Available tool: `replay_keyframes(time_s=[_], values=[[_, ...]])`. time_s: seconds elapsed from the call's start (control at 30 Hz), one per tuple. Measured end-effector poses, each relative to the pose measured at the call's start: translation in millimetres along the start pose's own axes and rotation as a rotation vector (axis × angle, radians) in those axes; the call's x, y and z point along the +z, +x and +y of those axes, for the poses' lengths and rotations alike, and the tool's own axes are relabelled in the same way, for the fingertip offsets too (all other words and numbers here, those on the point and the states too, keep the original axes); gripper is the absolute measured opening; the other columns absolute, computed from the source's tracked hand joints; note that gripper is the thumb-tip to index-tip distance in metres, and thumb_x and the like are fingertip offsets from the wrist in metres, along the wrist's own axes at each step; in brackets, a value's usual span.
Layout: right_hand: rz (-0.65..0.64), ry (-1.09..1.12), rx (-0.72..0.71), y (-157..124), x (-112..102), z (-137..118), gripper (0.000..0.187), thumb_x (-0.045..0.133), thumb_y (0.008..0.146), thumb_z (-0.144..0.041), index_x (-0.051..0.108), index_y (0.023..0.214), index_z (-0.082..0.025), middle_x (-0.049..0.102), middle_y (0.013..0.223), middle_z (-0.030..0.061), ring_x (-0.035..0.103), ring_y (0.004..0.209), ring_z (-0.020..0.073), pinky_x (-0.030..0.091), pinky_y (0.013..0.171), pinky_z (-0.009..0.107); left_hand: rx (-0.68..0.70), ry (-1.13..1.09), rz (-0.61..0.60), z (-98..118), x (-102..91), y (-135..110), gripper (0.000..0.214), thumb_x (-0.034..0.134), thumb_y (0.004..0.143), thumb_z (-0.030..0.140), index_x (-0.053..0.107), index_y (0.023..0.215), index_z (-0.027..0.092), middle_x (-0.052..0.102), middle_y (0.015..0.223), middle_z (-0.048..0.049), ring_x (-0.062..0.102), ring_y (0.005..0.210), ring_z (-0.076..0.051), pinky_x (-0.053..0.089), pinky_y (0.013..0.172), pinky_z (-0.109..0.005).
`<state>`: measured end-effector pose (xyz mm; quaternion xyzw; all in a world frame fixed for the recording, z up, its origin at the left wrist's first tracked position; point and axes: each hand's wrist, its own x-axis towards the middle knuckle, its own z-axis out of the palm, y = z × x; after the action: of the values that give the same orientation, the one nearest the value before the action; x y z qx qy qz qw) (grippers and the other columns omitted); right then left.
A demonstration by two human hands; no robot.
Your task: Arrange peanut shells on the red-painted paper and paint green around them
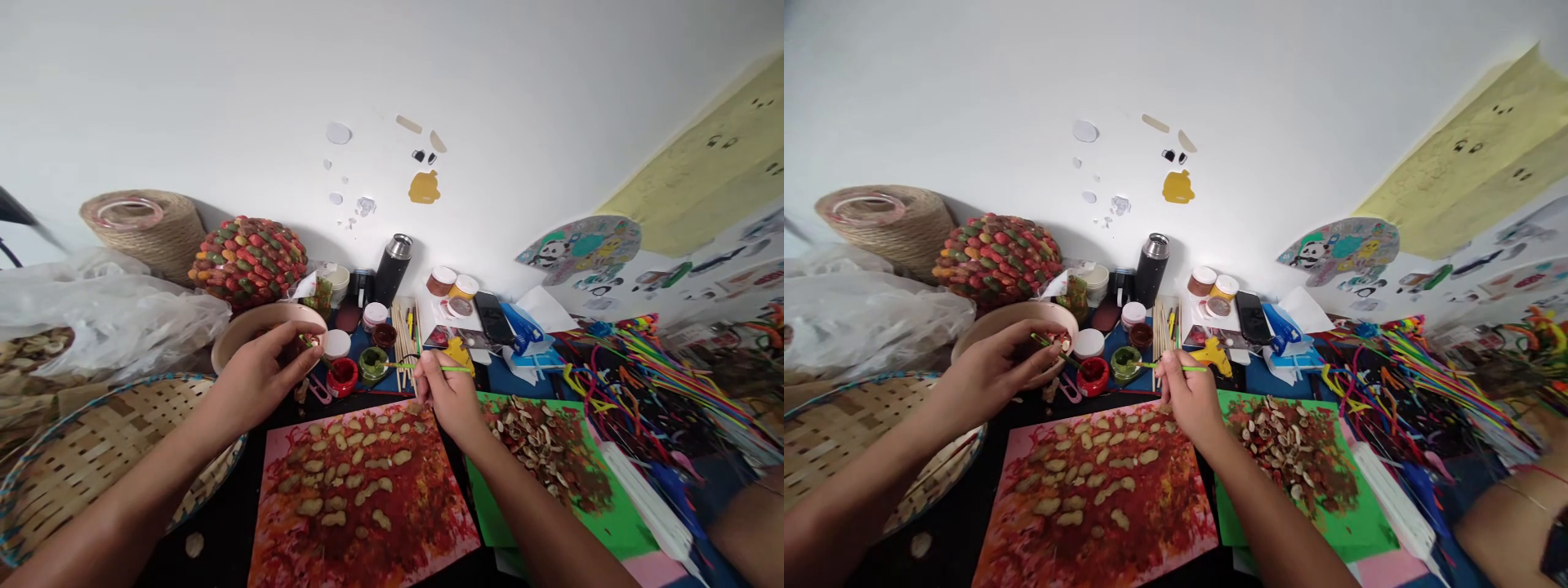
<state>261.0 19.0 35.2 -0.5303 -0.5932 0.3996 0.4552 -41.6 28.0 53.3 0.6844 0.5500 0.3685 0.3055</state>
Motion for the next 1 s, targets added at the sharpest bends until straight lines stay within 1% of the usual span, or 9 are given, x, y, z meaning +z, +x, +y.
replay_keyframes(time_s=[0.13,0.27,0.37,0.47,0.6,0.67,0.77,0.9,1.0], values=[[0.026,0.002,0.011,-1,-2,4,0.067,0.056,0.099,-0.086,0.065,0.079,-0.023,0.055,0.051,-0.0049,0.054,0.041,0.0129,0.039,0.042,0.022,0.021,-0.045,0.14,-5,-4.6,-9,0.059,0.061,0.102,0.063,0.06,0.148,0.025,0.073,0.108,-0.0045,0.071,0.093,-0.022,0.058,0.078,-0.031],[-0.041,-0.021,-0.031,-5,-1,6,0.064,0.057,0.102,-0.081,0.068,0.081,-0.022,0.055,0.053,-0.0046,0.056,0.044,0.0127,0.041,0.045,0.023,0.092,-0.13,0.313,-2,-13.7,-21,0.051,0.059,0.107,0.056,0.058,0.146,0.024,0.065,0.099,-0.0014,0.064,0.079,-0.017,0.055,0.068,-0.027],[0.007,-0.012,-0.044,-7,-1,4,0.062,0.059,0.103,-0.079,0.068,0.081,-0.022,0.055,0.053,-0.0048,0.055,0.044,0.0127,0.042,0.045,0.023,0.111,-0.152,0.357,-1,-22.8,-29,0.048,0.063,0.106,0.053,0.059,0.145,0.025,0.064,0.097,-0.0006,0.063,0.074,-0.015,0.054,0.065,-0.025],[0.036,0.004,-0.031,-8,-1,2,0.063,0.061,0.1,-0.081,0.068,0.079,-0.022,0.055,0.052,-0.0045,0.055,0.043,0.0127,0.04,0.043,0.023,0.067,-0.075,0.312,-1,-30.5,-39,0.045,0.066,0.105,0.052,0.062,0.141,0.026,0.069,0.097,-0.0002,0.067,0.078,-0.015,0.054,0.069,-0.025],[-0.016,-0.017,-0.034,-11,0,0,0.063,0.062,0.1,-0.081,0.069,0.08,-0.022,0.057,0.052,-0.0039,0.056,0.043,0.0132,0.042,0.044,0.024,-0.027,0.053,0.196,2,-34.9,-50,0.043,0.066,0.103,0.057,0.067,0.129,0.023,0.074,0.095,-0.0004,0.068,0.083,-0.017,0.054,0.073,-0.026],[0.018,-0.014,-0.041,-12,1,-1,0.062,0.062,0.1,-0.081,0.069,0.08,-0.022,0.057,0.052,-0.0038,0.057,0.044,0.0136,0.043,0.045,0.024,-0.066,0.093,0.154,3,-34.9,-53,0.042,0.064,0.102,0.057,0.068,0.125,0.022,0.075,0.093,-0.0006,0.068,0.083,-0.018,0.053,0.072,-0.026],[0.079,0.01,-0.033,-13,0,-1,0.062,0.063,0.099,-0.081,0.069,0.08,-0.022,0.056,0.054,-0.0039,0.057,0.044,0.0141,0.042,0.043,0.024,-0.074,0.124,0.13,4,-32.2,-58,0.039,0.063,0.102,0.057,0.07,0.116,0.022,0.078,0.093,-0.0009,0.07,0.081,-0.018,0.052,0.071,-0.027],[0.027,0.004,-0.026,-15,-1,-1,0.062,0.063,0.099,-0.081,0.07,0.081,-0.022,0.057,0.053,-0.0036,0.056,0.043,0.014,0.042,0.043,0.024,-0.057,0.136,0.062,6,-24.9,-62,0.038,0.059,0.101,0.059,0.074,0.106,0.024,0.081,0.095,-0.0013,0.072,0.078,-0.02,0.053,0.07,-0.028],[0.059,0.029,-0.038,-16,-2,-2,0.061,0.066,0.099,-0.079,0.069,0.08,-0.022,0.058,0.053,-0.0034,0.056,0.044,0.0136,0.041,0.043,0.024,-0.057,0.155,0.062,9,-24.5,-64,0.039,0.058,0.1,0.06,0.075,0.105,0.024,0.081,0.089,-0.0003,0.071,0.074,-0.019,0.052,0.068,-0.027]])
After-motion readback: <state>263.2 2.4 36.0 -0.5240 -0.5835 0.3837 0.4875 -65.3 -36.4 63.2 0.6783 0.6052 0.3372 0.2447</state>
